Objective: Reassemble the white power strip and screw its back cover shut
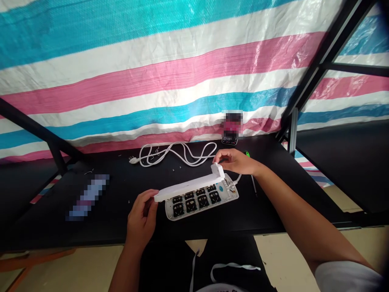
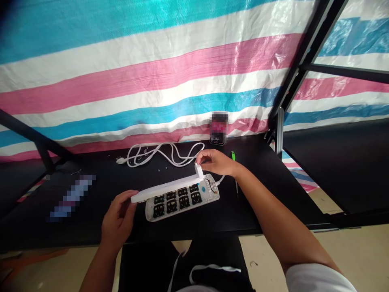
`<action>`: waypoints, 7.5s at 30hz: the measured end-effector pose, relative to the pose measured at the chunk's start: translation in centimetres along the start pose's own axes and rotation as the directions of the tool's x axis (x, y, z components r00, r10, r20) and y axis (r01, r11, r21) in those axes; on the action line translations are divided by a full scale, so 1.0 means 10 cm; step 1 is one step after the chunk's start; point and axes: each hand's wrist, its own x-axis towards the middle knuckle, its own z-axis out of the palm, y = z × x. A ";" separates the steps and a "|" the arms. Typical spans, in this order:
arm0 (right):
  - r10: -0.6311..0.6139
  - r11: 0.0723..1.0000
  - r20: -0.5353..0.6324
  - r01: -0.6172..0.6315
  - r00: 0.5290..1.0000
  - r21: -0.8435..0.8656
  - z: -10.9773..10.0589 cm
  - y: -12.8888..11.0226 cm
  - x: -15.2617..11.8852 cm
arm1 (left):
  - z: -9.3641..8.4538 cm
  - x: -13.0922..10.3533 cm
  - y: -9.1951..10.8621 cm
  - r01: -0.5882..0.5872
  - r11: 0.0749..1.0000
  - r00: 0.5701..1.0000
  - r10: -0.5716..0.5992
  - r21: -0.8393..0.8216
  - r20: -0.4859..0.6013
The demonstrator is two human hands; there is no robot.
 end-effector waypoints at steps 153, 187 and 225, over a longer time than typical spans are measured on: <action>0.251 0.929 0.239 -0.164 0.938 -0.333 -0.17 -0.34 -0.19 | -0.10 0.47 0.25 0.261 0.947 0.857 -0.138 -0.188 0.497; -0.102 0.796 0.098 0.140 0.990 -0.589 0.18 -0.20 -0.58 | 0.08 0.14 0.23 -0.092 0.989 0.948 0.052 0.115 0.314; -0.002 0.702 0.112 0.081 0.994 -0.708 0.14 -0.24 -0.60 | 0.11 0.11 0.22 -0.080 0.989 0.951 0.038 0.126 0.307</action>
